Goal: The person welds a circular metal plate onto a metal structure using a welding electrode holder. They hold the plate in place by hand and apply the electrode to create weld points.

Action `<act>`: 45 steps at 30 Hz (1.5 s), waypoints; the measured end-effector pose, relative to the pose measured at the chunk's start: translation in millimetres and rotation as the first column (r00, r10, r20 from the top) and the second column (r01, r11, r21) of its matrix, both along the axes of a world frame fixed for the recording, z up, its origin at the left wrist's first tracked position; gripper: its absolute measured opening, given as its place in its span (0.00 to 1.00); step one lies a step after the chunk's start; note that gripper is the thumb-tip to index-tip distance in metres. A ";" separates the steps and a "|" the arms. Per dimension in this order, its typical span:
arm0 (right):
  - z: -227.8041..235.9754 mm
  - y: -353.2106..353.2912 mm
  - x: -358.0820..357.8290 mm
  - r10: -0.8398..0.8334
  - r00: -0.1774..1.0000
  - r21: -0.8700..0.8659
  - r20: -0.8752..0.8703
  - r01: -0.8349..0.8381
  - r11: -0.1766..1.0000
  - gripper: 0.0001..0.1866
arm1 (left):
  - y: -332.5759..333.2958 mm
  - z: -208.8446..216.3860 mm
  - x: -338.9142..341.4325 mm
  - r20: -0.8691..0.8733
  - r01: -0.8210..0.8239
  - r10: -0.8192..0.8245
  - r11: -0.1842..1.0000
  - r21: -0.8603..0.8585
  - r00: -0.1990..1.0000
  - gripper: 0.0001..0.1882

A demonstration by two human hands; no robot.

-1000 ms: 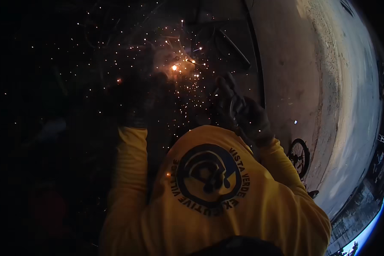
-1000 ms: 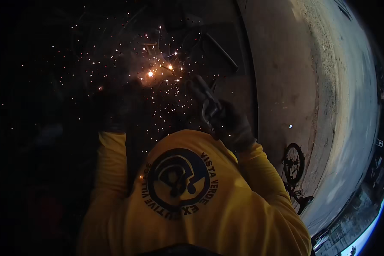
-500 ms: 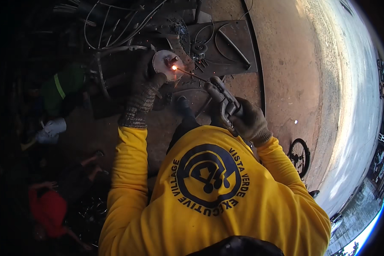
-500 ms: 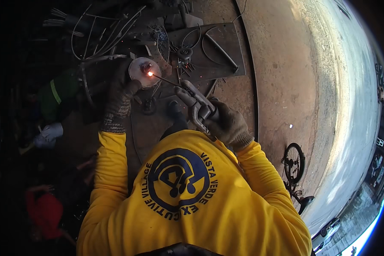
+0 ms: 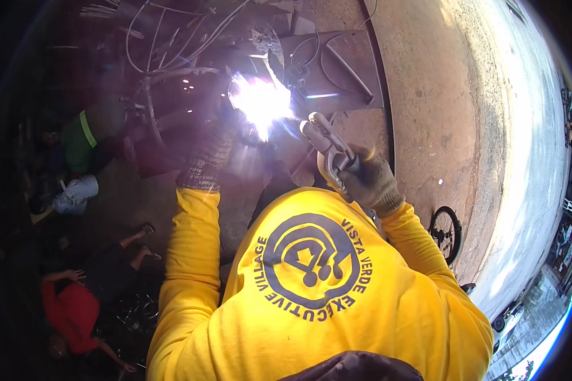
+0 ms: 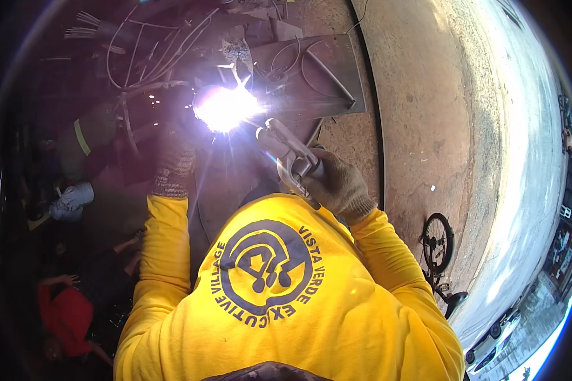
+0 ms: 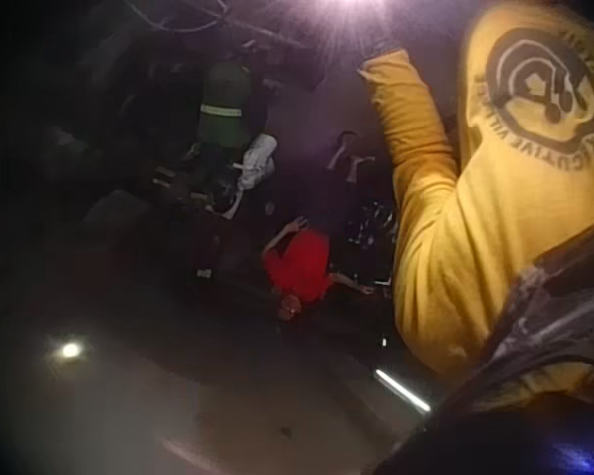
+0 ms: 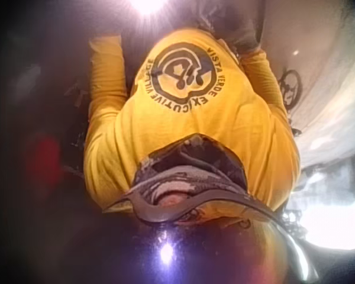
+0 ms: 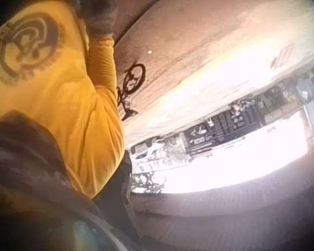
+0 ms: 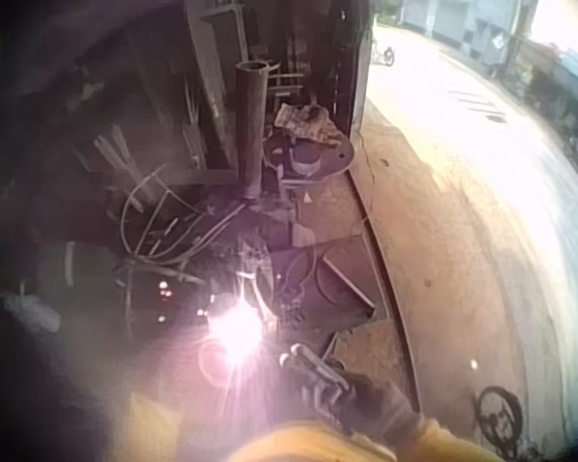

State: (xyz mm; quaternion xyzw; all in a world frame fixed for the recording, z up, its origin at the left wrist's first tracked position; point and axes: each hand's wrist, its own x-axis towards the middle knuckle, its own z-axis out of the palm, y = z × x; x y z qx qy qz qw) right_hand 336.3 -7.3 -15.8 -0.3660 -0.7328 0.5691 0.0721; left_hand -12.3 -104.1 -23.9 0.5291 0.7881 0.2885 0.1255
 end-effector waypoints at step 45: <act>5.3 6.2 -13.8 0.047 0.998 0.121 -0.041 -0.042 0.992 0.23 | 5.0 26.1 3.5 0.516 -0.021 -0.056 0.990 0.142 0.855 0.39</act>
